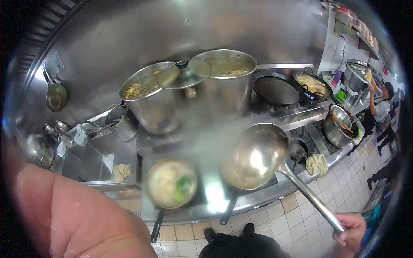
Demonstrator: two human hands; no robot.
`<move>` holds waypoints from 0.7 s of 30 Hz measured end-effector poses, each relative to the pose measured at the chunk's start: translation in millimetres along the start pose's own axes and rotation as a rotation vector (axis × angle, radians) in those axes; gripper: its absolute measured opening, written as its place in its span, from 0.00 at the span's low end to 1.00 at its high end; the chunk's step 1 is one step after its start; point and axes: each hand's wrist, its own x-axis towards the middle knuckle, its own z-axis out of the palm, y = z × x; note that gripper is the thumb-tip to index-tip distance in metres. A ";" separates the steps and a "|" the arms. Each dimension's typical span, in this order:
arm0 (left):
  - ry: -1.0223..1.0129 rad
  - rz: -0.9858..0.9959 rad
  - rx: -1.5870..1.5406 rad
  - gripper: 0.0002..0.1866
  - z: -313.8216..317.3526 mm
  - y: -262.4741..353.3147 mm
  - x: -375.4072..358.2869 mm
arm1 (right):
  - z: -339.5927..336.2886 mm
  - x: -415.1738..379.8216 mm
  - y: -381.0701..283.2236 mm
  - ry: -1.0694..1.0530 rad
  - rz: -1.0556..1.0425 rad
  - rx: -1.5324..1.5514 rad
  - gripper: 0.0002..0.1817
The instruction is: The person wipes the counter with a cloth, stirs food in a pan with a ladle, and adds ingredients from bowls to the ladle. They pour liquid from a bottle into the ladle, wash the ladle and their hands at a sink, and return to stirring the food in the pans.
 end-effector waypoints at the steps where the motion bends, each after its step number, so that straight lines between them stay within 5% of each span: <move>1: -0.001 0.000 0.004 0.23 -0.2 -1.1 0.7 | -16.3 -4.5 -8.2 -0.163 0.126 0.005 0.32; 3: -0.005 0.001 0.010 0.23 0.6 -2.7 1.7 | -55.3 -27.7 -11.8 -0.320 0.386 0.004 0.33; 6: -0.011 0.001 0.018 0.23 1.3 -3.9 2.9 | -81.0 -61.0 -12.2 -0.424 0.080 -0.248 0.39; 8: -0.017 0.001 0.023 0.23 2.8 -4.9 4.0 | -69.3 -55.2 -46.4 -0.535 0.464 -0.190 0.36; 9: -0.018 0.002 0.029 0.23 2.8 -5.0 4.4 | -46.7 -81.5 -23.4 -0.292 0.110 -0.632 0.35; 21: -0.024 0.005 0.056 0.22 3.7 -6.5 9.7 | -37.3 -71.1 -46.7 -0.357 0.274 -0.501 0.38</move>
